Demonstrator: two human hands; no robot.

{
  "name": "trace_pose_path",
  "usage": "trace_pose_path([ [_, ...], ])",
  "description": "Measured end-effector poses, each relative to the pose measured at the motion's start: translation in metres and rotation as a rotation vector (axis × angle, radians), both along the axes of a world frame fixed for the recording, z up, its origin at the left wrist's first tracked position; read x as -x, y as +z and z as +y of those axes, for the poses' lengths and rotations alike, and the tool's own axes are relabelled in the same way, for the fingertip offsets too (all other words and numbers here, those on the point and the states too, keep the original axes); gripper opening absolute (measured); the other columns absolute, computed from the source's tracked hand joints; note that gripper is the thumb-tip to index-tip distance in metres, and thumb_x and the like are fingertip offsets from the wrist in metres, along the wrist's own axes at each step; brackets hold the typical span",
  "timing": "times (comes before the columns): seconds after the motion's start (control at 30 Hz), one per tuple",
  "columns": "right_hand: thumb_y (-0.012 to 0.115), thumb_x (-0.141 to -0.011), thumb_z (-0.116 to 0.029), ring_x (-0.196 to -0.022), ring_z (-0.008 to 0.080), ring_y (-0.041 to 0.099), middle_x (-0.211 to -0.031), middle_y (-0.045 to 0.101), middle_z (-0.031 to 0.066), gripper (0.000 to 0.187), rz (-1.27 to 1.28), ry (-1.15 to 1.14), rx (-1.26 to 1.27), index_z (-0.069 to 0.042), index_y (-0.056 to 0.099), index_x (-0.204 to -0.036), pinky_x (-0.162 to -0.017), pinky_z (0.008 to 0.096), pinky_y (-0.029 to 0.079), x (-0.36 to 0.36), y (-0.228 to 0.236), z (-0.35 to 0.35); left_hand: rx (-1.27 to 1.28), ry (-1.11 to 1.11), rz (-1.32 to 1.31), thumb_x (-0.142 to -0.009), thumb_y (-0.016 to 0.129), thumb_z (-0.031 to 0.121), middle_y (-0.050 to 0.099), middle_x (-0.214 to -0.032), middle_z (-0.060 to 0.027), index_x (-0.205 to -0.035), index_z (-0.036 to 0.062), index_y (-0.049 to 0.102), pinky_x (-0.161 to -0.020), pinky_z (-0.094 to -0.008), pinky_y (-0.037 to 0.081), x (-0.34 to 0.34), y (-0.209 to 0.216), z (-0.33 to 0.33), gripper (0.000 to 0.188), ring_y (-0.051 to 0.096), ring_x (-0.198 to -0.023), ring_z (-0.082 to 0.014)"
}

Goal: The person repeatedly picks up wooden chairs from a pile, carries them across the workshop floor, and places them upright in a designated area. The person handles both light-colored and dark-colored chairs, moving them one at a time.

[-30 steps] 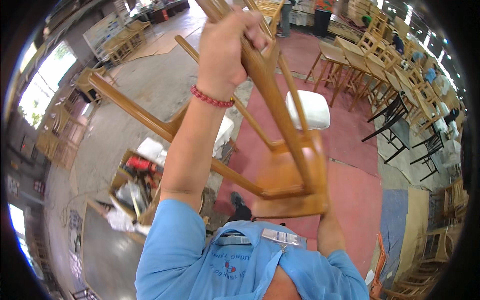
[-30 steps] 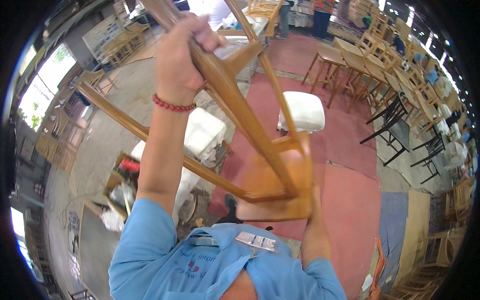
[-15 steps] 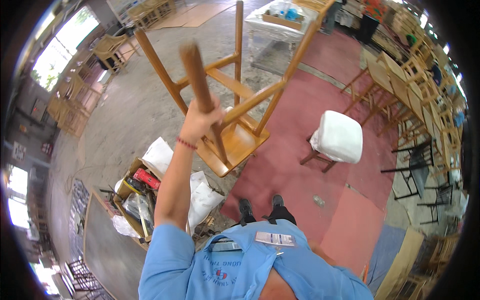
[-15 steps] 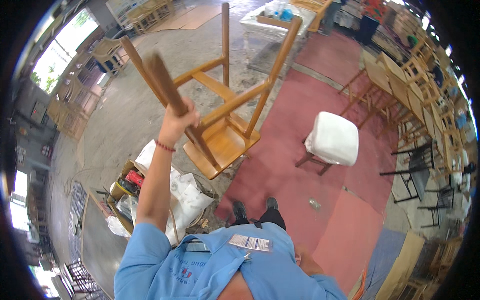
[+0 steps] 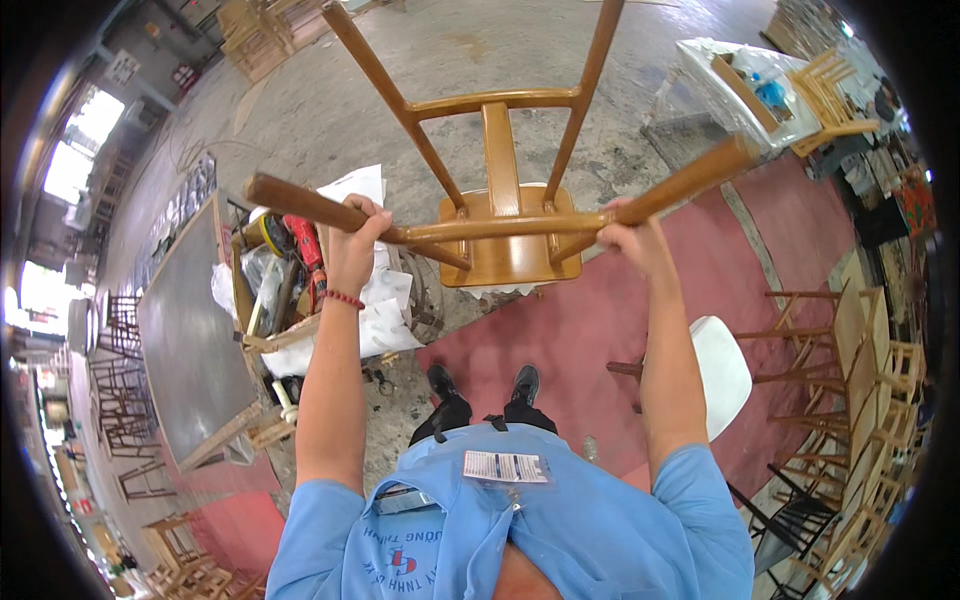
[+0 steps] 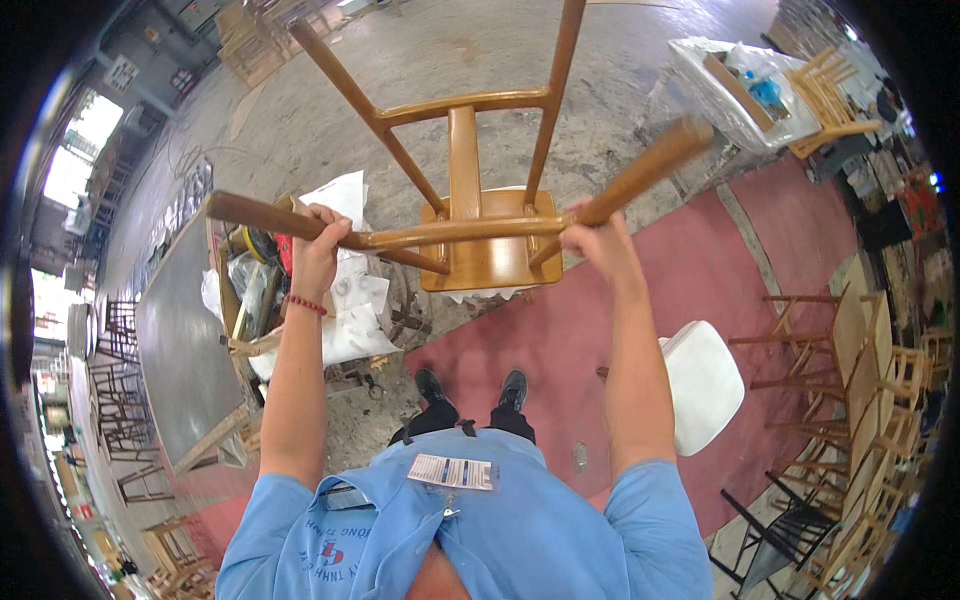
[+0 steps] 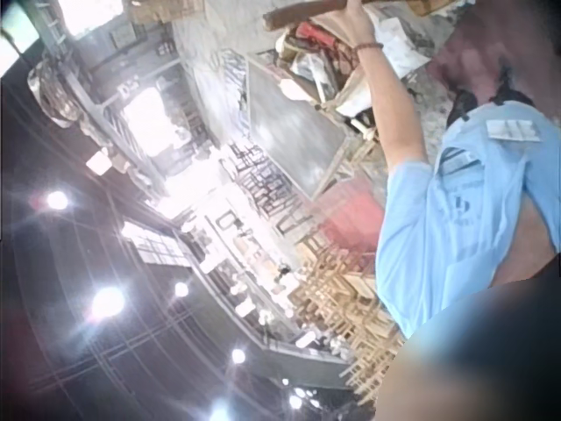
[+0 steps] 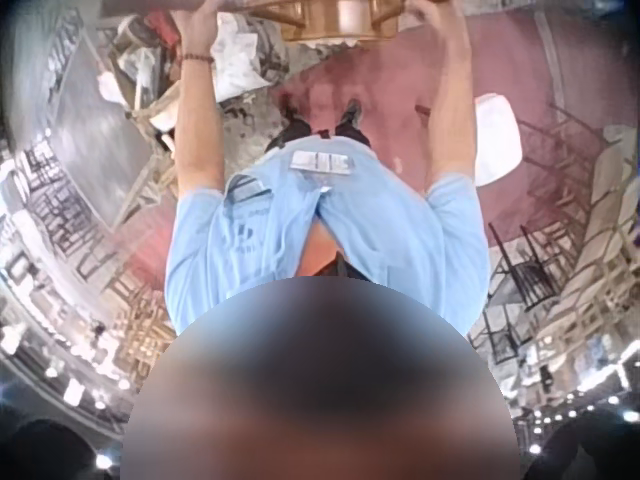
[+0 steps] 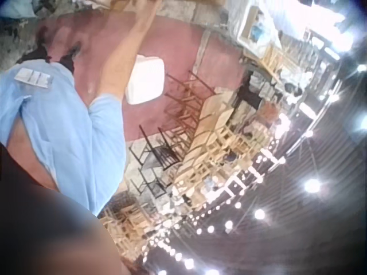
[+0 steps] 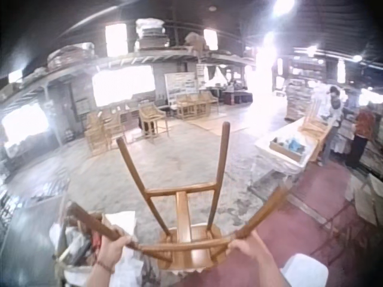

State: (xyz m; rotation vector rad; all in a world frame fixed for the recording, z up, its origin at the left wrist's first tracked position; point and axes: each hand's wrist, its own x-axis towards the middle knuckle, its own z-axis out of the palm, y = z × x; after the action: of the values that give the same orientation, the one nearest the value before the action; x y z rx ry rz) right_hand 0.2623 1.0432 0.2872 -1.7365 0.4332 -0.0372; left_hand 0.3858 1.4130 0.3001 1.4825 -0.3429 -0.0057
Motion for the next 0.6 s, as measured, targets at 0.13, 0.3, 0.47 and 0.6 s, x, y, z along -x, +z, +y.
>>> trace_pose_path([
  [0.13,0.058,-0.065,-0.001,-0.057,0.0138,0.056,-0.069,0.056,0.0059,0.028,-0.062,-0.092,-0.171,0.0,0.056,-0.093,-0.051,0.0265,0.045,-0.032,0.013,-0.013,-0.011,0.042,-0.021,-0.075,0.065,0.002,0.053,-0.075,-0.0006,-0.076,0.0073,0.05,-0.069,-0.0258,0.043,0.005,0.003,-0.013,0.015,0.051,-0.072,-0.0105],
  [0.3,0.056,-0.066,-0.004,-0.057,0.0131,0.053,-0.068,0.053,0.0048,0.03,-0.079,-0.083,-0.197,0.0,0.053,-0.096,-0.051,0.0252,0.044,-0.03,0.004,-0.013,-0.221,0.117,-0.008,-0.074,0.064,0.004,0.056,-0.074,0.0004,-0.077,0.0052,0.055,-0.066,-0.0264,0.045,0.015,0.009,-0.015,0.01,0.054,-0.073,-0.0091],
  [0.47,0.057,-0.076,-0.009,-0.064,0.0131,0.056,-0.084,0.058,0.0056,0.033,-0.153,-0.166,-0.191,-0.004,0.054,-0.108,-0.054,0.0253,0.045,-0.023,-0.04,-0.021,-0.489,0.098,0.17,-0.083,0.066,0.025,0.059,-0.108,-0.0154,-0.125,-0.0036,0.04,-0.092,-0.0365,0.044,0.036,-0.019,-0.005,0.057,0.057,-0.105,-0.0253],
  [0.6,0.055,-0.084,-0.015,-0.086,0.024,0.059,-0.098,0.061,0.0156,0.045,-0.01,-0.302,0.177,0.001,0.048,-0.125,-0.073,0.0367,0.05,0.006,-0.164,-0.023,-0.613,-0.175,0.138,-0.087,0.058,0.031,0.054,-0.124,-0.0214,-0.124,-0.0035,0.049,-0.099,-0.0363,0.04,0.14,-0.088,0.07,0.051,0.052,-0.117,-0.0298],
])
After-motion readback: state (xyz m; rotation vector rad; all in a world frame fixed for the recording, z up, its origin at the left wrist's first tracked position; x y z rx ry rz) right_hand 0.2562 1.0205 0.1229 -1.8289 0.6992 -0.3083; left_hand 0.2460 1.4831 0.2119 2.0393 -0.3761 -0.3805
